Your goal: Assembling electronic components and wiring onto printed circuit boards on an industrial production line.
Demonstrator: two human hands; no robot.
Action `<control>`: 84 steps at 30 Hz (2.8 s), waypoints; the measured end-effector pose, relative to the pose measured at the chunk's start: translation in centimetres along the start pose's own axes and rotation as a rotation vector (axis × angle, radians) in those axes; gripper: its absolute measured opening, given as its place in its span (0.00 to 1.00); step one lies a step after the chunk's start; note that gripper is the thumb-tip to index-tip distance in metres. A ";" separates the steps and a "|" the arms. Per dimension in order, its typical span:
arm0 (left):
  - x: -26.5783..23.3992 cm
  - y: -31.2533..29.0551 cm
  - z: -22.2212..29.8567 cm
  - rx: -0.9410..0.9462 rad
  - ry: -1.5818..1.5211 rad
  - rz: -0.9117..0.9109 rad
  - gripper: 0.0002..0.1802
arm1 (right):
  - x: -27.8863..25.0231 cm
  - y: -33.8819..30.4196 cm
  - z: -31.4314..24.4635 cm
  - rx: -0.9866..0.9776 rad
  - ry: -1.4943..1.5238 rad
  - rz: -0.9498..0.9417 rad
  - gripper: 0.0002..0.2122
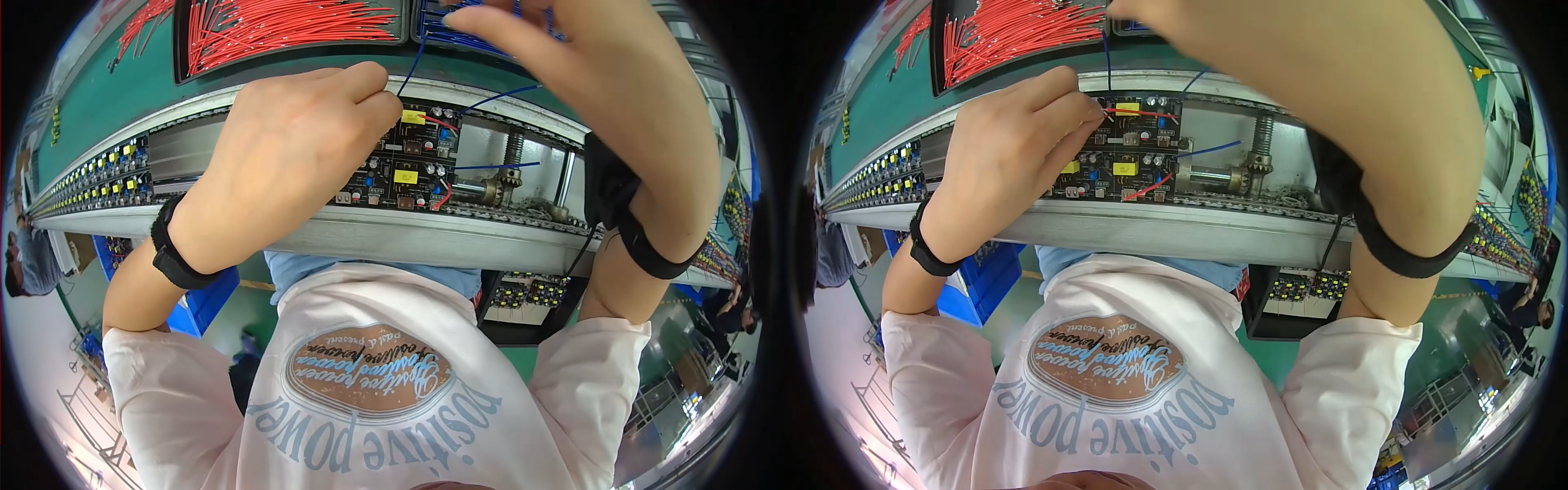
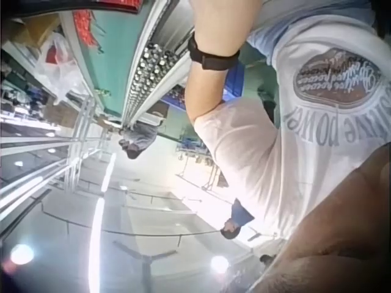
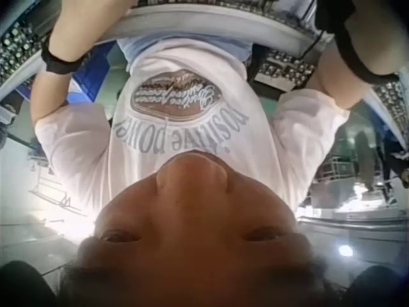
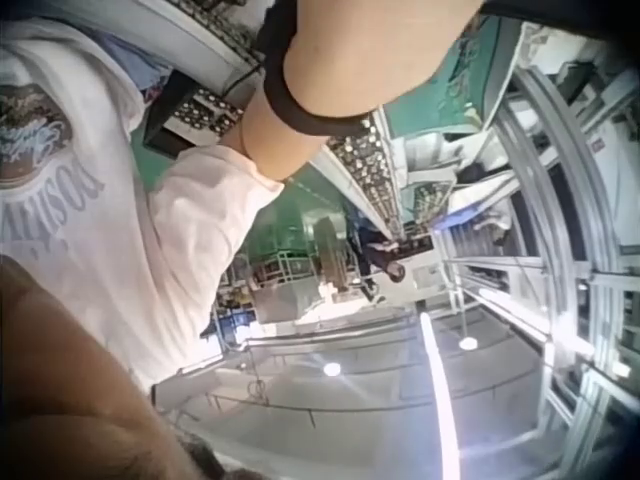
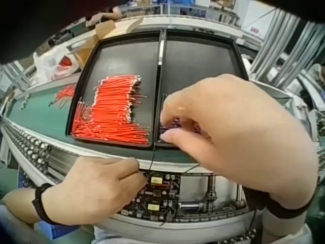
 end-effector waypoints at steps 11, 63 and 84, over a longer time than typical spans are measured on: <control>0.1 0.5 0.1 0.025 0.028 -0.024 0.05 | 0.8 -1.8 3.9 0.515 0.011 -0.049 0.06; -2.0 -0.9 0.0 -0.024 -0.023 0.076 0.07 | -1.2 -1.9 5.5 0.347 0.317 0.450 0.08; 0.2 0.3 0.5 0.014 0.052 0.099 0.07 | -0.3 -2.0 5.3 0.308 0.302 0.475 0.09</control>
Point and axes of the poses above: each hand's wrist, its own y-axis towards the middle knuckle, its own x-axis out of the palm, z = x × y, the point moved 5 cm from there along y, towards the middle knuckle, and after that the axes turned 5 degrees about z, right-handed, at the moved point
